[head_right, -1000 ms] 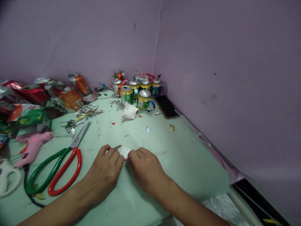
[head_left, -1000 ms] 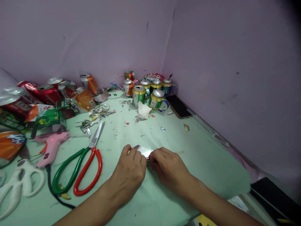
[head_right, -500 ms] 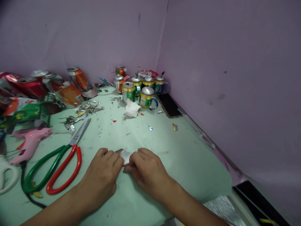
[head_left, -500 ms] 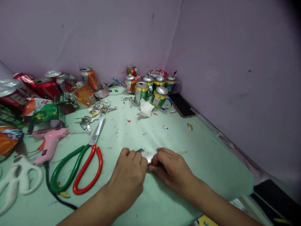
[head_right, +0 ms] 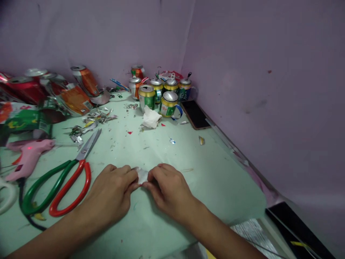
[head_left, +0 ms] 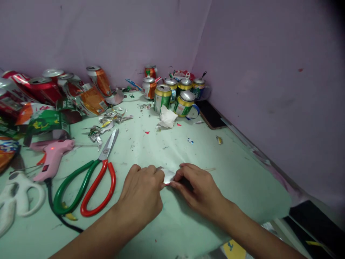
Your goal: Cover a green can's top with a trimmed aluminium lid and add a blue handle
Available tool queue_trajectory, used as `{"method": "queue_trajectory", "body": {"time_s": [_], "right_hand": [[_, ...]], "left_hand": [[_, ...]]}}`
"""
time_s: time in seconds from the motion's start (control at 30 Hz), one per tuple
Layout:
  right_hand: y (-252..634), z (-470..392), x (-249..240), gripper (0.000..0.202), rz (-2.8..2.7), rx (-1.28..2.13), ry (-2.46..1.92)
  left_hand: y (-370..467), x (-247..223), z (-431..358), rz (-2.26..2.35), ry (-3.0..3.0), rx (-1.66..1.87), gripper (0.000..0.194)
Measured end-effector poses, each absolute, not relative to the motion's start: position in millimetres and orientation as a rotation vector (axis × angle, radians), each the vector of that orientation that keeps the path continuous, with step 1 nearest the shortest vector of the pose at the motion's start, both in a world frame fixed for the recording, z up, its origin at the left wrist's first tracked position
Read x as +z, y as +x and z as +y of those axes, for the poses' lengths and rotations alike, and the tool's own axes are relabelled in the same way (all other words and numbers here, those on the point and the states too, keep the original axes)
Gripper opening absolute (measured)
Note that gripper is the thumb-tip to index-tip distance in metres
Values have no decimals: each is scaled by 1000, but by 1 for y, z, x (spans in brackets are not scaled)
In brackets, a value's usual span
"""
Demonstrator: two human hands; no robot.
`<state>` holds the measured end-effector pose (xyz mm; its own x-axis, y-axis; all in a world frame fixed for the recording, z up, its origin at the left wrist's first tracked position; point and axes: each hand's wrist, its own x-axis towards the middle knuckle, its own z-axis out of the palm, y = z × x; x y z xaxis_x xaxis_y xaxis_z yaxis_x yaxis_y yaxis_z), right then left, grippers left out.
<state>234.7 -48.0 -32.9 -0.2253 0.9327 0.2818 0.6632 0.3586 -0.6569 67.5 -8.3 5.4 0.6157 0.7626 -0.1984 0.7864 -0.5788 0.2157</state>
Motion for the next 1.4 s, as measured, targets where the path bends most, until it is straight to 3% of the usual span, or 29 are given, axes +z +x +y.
{"method": "queue_trajectory", "body": {"time_s": [0.57, 0.93, 1.4], "right_hand": [[232, -44, -23, 12, -1936, 621, -1486], [204, -22, -15, 12, -2232, 53, -1890], [188, 4, -23, 26, -2221, 7, -2066]], "left_hand": [[67, 7, -4, 1245, 2541, -160, 23], [67, 9, 1, 1293, 2493, -182, 20], [68, 11, 2, 1252, 2469, -167, 21]]}}
